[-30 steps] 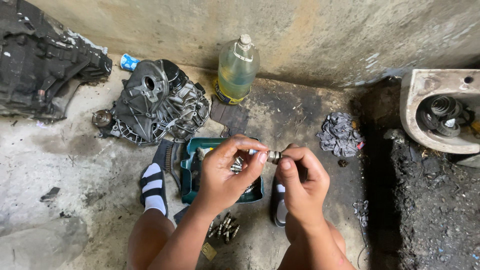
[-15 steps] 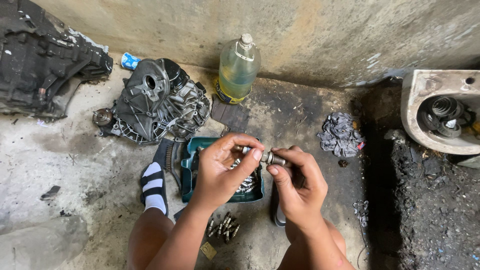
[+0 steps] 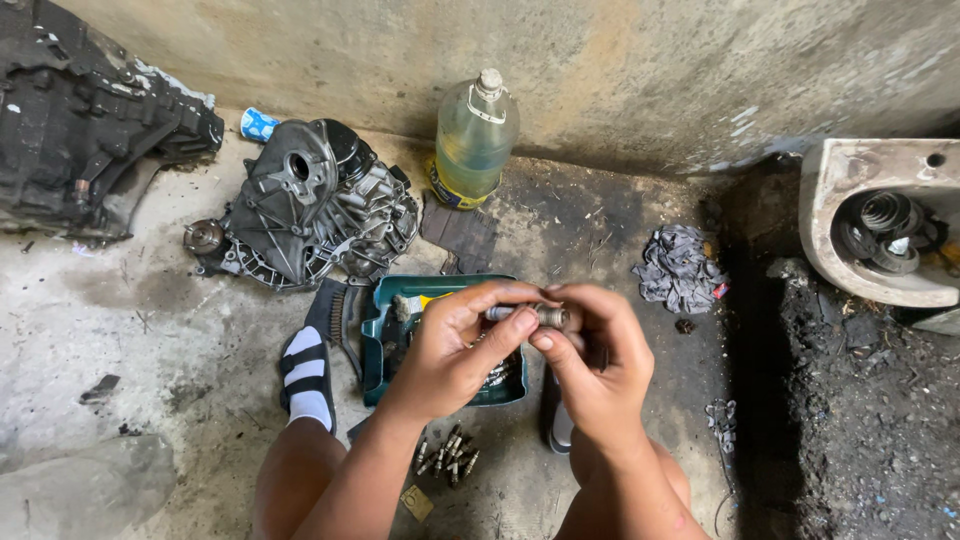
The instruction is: The person sits on the floor and cleans spark plugs one by one using a small wire brush. They scrub the threaded and tip areas of each plug, then place the cleaned plugs into a green plastic tray. The person repeats this process for multiple spark plugs.
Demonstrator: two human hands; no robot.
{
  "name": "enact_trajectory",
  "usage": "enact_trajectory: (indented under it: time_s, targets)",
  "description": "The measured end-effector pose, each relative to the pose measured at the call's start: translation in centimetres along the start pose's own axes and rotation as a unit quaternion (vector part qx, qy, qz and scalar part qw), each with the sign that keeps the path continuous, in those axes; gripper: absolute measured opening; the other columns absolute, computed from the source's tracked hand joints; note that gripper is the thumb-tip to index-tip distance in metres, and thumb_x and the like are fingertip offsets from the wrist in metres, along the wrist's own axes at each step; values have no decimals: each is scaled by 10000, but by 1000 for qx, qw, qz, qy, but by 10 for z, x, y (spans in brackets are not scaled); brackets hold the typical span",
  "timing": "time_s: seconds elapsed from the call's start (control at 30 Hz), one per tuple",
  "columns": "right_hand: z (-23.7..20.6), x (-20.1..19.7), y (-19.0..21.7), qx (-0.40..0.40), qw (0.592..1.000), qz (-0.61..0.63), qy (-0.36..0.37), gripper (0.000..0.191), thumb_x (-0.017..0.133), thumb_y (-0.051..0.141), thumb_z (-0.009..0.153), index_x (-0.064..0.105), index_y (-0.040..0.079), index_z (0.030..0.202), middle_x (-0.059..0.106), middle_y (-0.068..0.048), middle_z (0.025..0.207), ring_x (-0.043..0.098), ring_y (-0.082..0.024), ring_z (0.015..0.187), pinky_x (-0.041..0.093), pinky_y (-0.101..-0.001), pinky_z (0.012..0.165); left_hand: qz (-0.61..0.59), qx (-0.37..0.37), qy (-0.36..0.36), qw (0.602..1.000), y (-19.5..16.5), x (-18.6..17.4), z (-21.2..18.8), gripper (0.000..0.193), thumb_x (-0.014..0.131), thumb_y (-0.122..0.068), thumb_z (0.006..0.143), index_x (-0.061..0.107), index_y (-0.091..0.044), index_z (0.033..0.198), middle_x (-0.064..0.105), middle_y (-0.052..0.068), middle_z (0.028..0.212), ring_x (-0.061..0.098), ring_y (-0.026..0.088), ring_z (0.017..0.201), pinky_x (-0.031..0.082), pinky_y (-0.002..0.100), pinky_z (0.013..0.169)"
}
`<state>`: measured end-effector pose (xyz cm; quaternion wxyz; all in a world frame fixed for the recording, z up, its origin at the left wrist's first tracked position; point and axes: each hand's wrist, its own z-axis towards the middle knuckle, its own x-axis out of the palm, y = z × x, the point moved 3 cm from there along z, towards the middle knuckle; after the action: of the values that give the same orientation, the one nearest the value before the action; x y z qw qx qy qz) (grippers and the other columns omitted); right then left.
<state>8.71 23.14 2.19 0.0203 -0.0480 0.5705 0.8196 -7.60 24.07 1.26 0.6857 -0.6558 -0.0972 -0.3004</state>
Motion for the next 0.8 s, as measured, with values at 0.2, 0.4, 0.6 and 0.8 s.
enact_trajectory:
  time_s: [0.2, 0.4, 0.6, 0.8]
  targets:
    - [6, -3, 0, 54, 947, 314, 42, 425, 641, 424, 1050, 530, 14, 1026, 479, -14, 835, 391, -53, 706, 319, -197, 609, 54, 22, -22, 998, -11, -1, -1, 241, 655, -99, 1035, 682, 53, 1219, 652, 36, 1062, 539, 49, 906, 440, 207, 772]
    - [6, -7, 7, 44, 956, 273, 96, 333, 450, 307, 1085, 522, -1, 981, 480, -109, 955, 396, -146, 812, 326, -287, 728, 104, 67, -13, 992, -14, 1, -3, 251, 617, -122, 1021, 682, 33, 1208, 681, 28, 1147, 599, 35, 1022, 487, 200, 893]
    - [3, -6, 0, 14, 978, 210, 3, 168, 536, 142, 1076, 535, -17, 1020, 547, -132, 971, 436, -109, 636, 382, -272, 555, 7, -20, -28, 999, -2, -2, -4, 252, 641, -123, 1041, 665, 56, 1216, 578, 42, 911, 485, 31, 784, 401, 195, 676]
    - [2, -4, 2, 61, 965, 254, -18, 159, 548, 85, 1143, 605, -55, 1192, 570, -50, 847, 487, -84, 685, 412, -236, 614, -24, -55, -15, 998, -3, -3, -4, 261, 644, -119, 1011, 646, 47, 1212, 668, 56, 949, 584, 65, 798, 493, 225, 696]
